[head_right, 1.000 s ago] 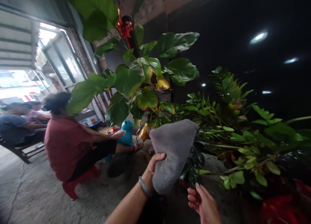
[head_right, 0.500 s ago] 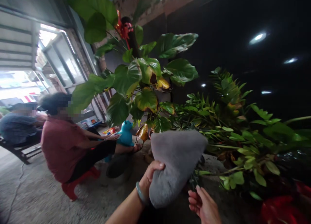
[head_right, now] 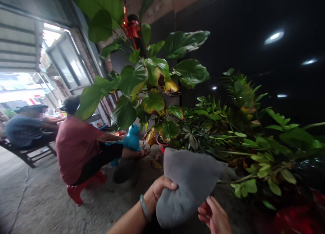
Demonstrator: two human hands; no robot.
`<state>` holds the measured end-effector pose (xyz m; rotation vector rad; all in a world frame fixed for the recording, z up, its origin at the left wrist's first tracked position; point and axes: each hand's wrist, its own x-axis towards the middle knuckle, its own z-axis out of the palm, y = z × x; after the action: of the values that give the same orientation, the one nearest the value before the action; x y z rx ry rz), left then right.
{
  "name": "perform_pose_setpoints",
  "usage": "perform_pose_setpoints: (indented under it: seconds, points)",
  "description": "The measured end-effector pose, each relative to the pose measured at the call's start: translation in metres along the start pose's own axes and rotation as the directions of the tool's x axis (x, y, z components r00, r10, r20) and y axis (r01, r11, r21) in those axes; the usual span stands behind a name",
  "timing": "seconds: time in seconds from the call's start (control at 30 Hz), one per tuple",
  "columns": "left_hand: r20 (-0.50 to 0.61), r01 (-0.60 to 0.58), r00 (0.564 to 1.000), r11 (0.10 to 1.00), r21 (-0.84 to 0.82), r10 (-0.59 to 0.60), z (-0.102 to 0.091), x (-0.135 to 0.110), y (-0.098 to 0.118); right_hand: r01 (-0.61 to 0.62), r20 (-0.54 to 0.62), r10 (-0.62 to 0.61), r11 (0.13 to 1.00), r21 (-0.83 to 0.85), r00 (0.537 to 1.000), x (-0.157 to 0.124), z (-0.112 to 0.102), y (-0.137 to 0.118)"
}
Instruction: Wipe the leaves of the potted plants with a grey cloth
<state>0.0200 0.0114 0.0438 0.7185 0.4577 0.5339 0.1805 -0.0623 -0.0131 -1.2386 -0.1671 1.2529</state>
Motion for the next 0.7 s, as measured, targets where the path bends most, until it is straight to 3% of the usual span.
perform_pose_setpoints:
  seconds: [0.07,0.13,0.2,0.27,0.37,0.43,0.57,0.7]
  points:
    - [-0.006,-0.085,0.996,0.995,-0.049,0.085,0.012,0.012,0.022,-0.046,-0.033,0.047,0.998,0.033,0.998,-0.002,0.004,-0.002]
    - [-0.050,-0.141,0.989,0.982,-0.123,0.136,0.016,0.031,0.030,-0.068,-0.036,0.070,0.995,0.070,0.997,-0.004,0.007,-0.006]
    - [-0.096,-0.106,0.991,0.978,-0.179,0.090,0.009,0.049,0.020,-0.060,-0.019,0.062,0.995,0.079,0.998,-0.005,0.007,-0.008]
    - [-0.115,0.021,0.993,0.984,-0.175,-0.042,-0.007,0.056,-0.003,-0.064,-0.017,0.066,0.994,0.086,0.998,-0.005,0.005,-0.009]
    - [-0.133,0.213,0.966,0.973,-0.089,-0.223,-0.034,0.043,-0.039,-0.093,0.004,0.093,0.992,0.085,0.996,-0.004,-0.002,-0.007]
    - [-0.133,0.248,0.958,0.966,-0.073,-0.256,-0.043,0.025,-0.047,-0.103,0.008,0.103,0.992,0.079,0.995,-0.004,-0.004,-0.006]
    - [-0.075,0.134,0.987,0.988,-0.070,-0.139,-0.033,-0.004,-0.023,-0.049,0.011,0.049,0.998,0.030,0.999,0.000,-0.003,-0.014]
    - [-0.042,0.009,0.999,0.998,-0.068,-0.012,-0.021,-0.010,-0.004,0.039,0.060,-0.034,0.996,-0.074,0.998,0.013,-0.003,-0.038]
